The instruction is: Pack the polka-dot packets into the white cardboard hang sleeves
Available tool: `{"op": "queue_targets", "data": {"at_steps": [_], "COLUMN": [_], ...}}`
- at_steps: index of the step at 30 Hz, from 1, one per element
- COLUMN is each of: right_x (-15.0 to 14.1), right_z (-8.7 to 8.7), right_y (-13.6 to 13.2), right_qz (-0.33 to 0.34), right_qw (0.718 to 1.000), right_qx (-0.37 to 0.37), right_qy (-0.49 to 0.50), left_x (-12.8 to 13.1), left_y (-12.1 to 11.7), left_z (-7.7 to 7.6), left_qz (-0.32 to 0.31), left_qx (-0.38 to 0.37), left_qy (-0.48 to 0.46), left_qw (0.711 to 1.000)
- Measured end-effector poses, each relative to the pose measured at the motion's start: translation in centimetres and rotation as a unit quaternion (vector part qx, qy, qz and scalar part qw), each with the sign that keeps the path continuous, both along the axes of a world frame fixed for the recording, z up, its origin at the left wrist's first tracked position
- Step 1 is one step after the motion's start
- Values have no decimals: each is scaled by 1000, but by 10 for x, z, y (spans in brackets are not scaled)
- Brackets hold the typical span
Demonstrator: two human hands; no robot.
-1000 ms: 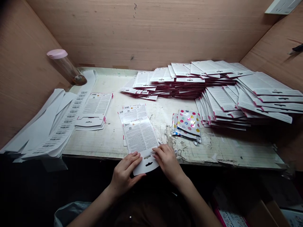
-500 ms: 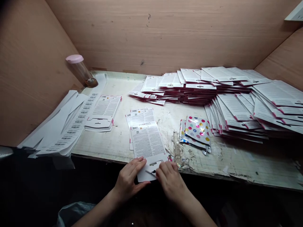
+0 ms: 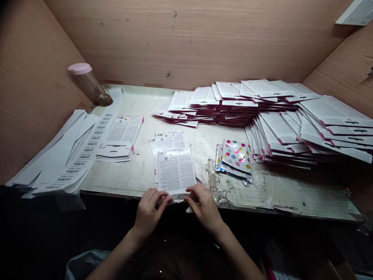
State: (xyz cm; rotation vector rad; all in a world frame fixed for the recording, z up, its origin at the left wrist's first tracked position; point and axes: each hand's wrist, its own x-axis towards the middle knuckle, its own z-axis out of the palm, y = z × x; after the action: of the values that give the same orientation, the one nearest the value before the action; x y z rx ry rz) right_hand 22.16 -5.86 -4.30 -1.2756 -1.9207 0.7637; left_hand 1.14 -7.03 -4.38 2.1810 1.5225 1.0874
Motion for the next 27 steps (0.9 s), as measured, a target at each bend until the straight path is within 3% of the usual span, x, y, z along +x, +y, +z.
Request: {"op": "queue_targets", "data": {"at_steps": [3,6,10,14,17,19,21,24,26,27], "right_x": [-1,-3,-8,-17,-26,-28,-23,7,38,54], "right_z": [-1,1,0,-2,9,26,48,82,102,110], "right_y": [0,-1,-3,-14,-21,-18,-3,53,111,143], "right_qz": [-21,-29,-56,9,28,23,19,-26,-95,-130], "right_qw": [1000,999,980,941,913,891,872,853,850,860], "right_qx": [5,28,140,260,315,365,409,462,460,421], "right_qy": [3,-34,-127,-216,-258,-270,-269,-243,-241,-256], "left_x": [3,4,-2,-20,-34,-39,-41,-33,-17,-7], "left_y": [2,1,2,8,16,22,31,51,67,75], "left_z": [1,2,2,1,10,22,32,34,26,20], "left_qz": [76,65,-49,-192,-279,-288,-232,-19,142,186], "left_qx": [-20,-3,63,139,202,219,199,101,-6,-63], "left_qy": [-3,32,106,199,221,193,122,23,39,70], "left_qw": [997,997,991,951,912,912,944,994,989,978]}}
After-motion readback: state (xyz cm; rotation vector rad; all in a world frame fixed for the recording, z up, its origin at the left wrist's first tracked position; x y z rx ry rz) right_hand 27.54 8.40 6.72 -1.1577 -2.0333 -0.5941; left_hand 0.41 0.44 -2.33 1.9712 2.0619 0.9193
